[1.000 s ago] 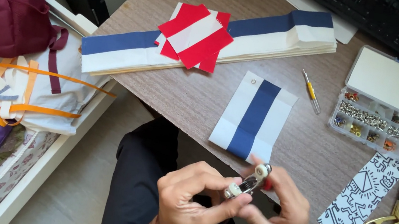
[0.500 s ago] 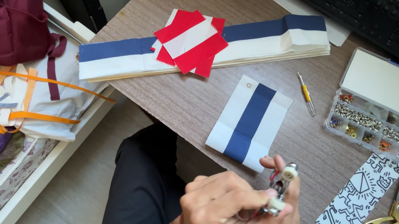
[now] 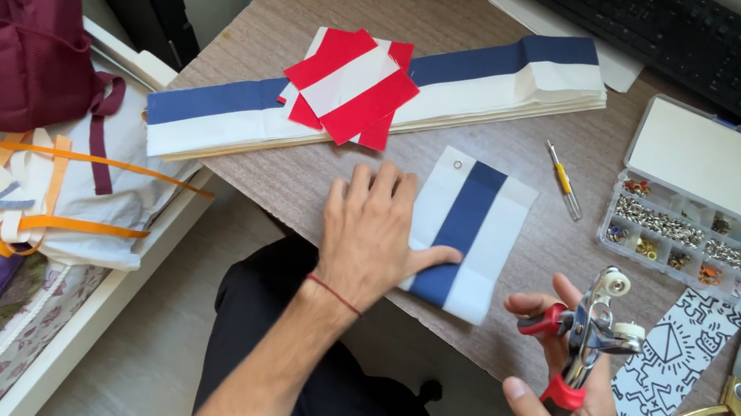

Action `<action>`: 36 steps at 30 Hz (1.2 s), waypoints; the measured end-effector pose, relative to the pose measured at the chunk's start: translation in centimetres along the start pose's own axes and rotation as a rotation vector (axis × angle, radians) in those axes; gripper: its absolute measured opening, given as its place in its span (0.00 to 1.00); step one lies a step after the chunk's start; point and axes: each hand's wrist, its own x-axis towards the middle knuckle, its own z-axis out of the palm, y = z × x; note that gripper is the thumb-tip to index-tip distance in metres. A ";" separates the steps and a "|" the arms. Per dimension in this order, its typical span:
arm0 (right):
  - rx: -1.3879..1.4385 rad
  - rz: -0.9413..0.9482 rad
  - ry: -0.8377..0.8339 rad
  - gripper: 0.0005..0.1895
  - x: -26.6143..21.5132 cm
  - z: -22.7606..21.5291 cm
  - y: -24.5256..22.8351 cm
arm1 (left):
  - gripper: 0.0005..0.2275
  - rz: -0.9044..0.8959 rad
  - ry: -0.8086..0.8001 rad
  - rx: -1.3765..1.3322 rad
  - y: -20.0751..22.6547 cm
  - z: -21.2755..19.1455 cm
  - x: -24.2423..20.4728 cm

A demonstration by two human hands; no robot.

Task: Setting metal eyelets into fabric strips using a hand-held punch tool

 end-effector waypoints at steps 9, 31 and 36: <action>0.284 0.250 -0.197 0.55 -0.4 -3.1 0.1 | 0.33 0.640 -0.679 -0.276 -5.6 -0.8 8.8; 0.684 0.605 -0.592 0.55 -4.6 -3.8 7.2 | 0.02 0.327 0.222 -0.750 0.1 -3.7 -7.7; 0.496 0.538 -0.522 0.58 -7.1 -2.0 9.8 | 0.14 0.378 0.280 -0.804 -0.3 -3.1 -8.7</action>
